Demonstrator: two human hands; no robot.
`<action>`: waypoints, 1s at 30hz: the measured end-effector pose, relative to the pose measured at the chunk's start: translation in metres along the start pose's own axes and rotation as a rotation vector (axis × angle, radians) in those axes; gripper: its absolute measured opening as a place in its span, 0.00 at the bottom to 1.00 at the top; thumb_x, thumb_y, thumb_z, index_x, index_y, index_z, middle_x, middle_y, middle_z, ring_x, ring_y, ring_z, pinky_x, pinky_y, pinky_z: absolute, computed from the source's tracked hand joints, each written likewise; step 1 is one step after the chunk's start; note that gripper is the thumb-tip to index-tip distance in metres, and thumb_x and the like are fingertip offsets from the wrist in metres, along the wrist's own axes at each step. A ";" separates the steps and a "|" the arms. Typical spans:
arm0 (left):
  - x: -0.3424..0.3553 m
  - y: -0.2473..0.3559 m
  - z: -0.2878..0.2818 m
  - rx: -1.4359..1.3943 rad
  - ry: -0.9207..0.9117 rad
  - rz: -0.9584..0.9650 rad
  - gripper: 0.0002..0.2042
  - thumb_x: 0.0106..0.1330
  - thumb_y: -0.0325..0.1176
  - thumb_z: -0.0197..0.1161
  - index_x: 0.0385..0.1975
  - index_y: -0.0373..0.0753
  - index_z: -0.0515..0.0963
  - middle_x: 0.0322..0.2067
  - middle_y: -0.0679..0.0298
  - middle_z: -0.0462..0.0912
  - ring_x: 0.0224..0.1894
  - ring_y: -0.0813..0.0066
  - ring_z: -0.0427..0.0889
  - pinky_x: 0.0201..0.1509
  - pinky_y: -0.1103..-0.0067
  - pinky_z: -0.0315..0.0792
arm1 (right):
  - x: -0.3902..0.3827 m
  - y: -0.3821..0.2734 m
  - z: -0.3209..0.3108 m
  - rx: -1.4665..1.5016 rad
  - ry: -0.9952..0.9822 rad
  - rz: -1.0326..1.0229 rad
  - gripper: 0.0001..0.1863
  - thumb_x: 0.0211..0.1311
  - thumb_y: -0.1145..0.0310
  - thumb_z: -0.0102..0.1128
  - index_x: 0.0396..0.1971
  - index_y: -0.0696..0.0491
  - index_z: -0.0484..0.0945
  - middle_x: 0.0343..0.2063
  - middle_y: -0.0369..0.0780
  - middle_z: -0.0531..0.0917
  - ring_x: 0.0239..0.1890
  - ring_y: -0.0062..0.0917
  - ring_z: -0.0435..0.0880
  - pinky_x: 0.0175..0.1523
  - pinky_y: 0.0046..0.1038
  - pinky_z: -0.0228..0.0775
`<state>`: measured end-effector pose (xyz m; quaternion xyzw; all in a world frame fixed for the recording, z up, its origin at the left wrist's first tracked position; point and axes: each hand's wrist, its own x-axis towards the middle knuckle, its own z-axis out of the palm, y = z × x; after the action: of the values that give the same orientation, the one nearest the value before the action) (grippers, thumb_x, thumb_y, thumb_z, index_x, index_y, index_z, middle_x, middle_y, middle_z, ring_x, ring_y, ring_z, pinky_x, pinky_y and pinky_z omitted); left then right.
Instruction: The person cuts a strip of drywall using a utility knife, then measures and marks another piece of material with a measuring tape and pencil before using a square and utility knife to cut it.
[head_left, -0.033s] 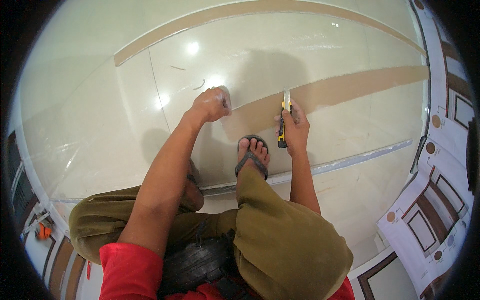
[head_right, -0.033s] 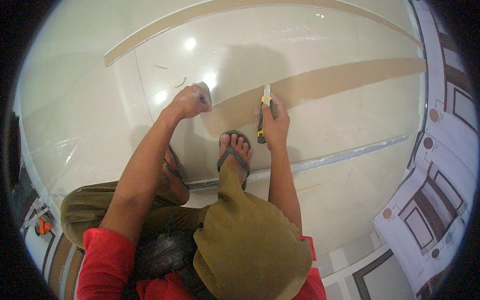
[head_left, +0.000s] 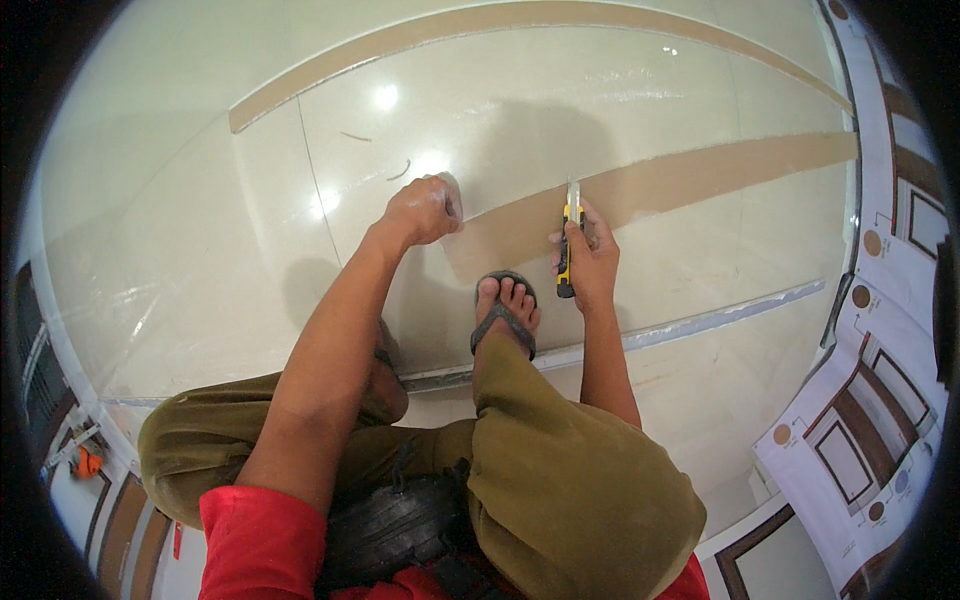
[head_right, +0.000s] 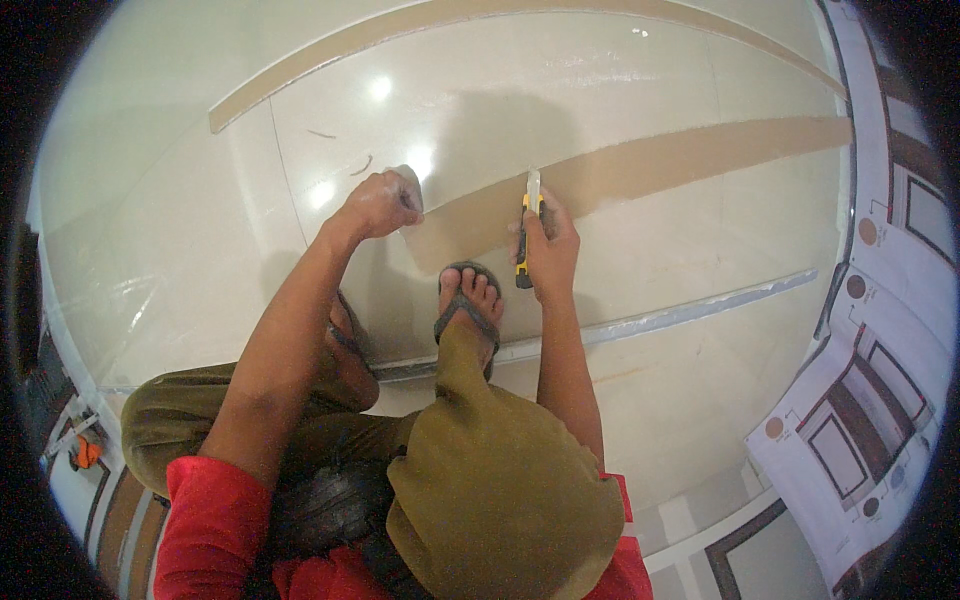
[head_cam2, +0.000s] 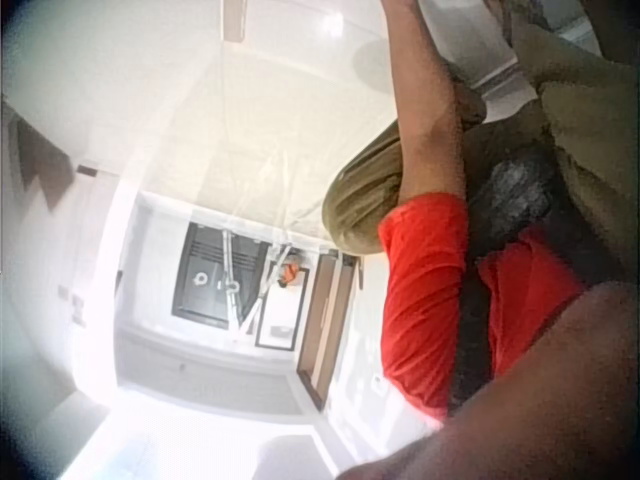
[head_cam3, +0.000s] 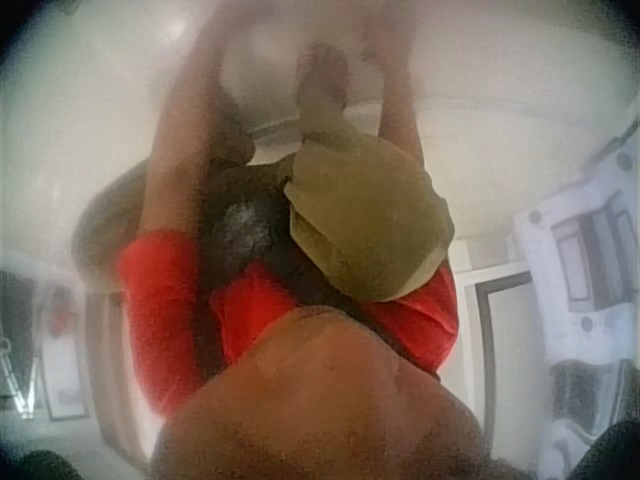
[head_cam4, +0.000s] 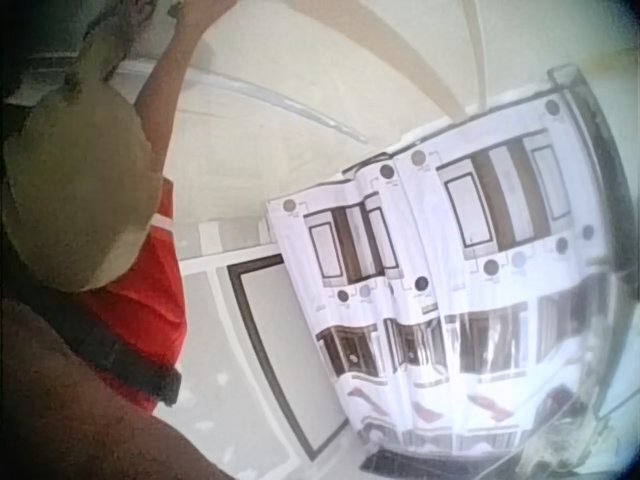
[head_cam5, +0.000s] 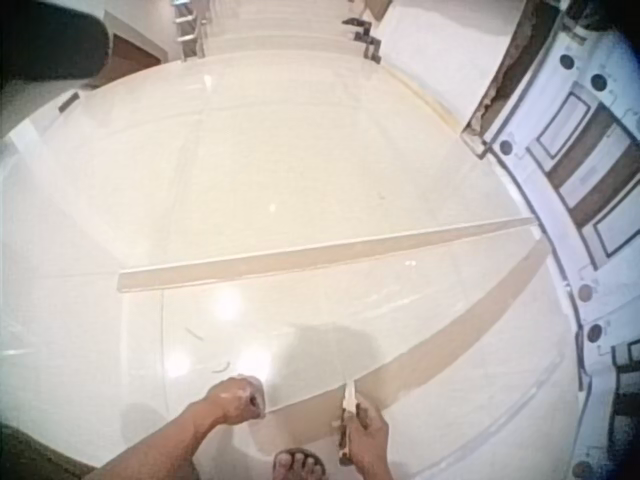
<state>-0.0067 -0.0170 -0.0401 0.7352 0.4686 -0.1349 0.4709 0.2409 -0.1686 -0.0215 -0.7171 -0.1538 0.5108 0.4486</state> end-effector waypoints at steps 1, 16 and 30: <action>0.000 -0.002 0.000 -0.017 0.012 -0.001 0.06 0.55 0.31 0.76 0.29 0.39 0.89 0.31 0.56 0.91 0.36 0.58 0.90 0.45 0.68 0.82 | -0.001 0.000 0.000 -0.002 -0.011 -0.013 0.24 0.78 0.69 0.60 0.71 0.52 0.74 0.30 0.41 0.88 0.19 0.19 0.79 0.22 0.24 0.73; -0.001 0.001 0.000 0.013 -0.006 -0.022 0.06 0.54 0.32 0.76 0.29 0.39 0.89 0.30 0.56 0.90 0.35 0.59 0.90 0.44 0.68 0.82 | -0.007 0.010 0.008 0.001 -0.016 -0.024 0.25 0.78 0.70 0.60 0.72 0.52 0.73 0.30 0.40 0.87 0.18 0.18 0.79 0.21 0.24 0.73; 0.002 0.000 0.001 0.026 0.007 0.006 0.06 0.54 0.32 0.76 0.27 0.38 0.87 0.30 0.54 0.89 0.35 0.58 0.89 0.44 0.68 0.81 | -0.004 0.002 0.012 0.007 -0.007 -0.012 0.24 0.78 0.71 0.59 0.71 0.54 0.73 0.30 0.40 0.87 0.20 0.18 0.80 0.22 0.25 0.75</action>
<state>-0.0055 -0.0169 -0.0425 0.7433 0.4661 -0.1370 0.4598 0.2285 -0.1669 -0.0210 -0.7128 -0.1578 0.5111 0.4536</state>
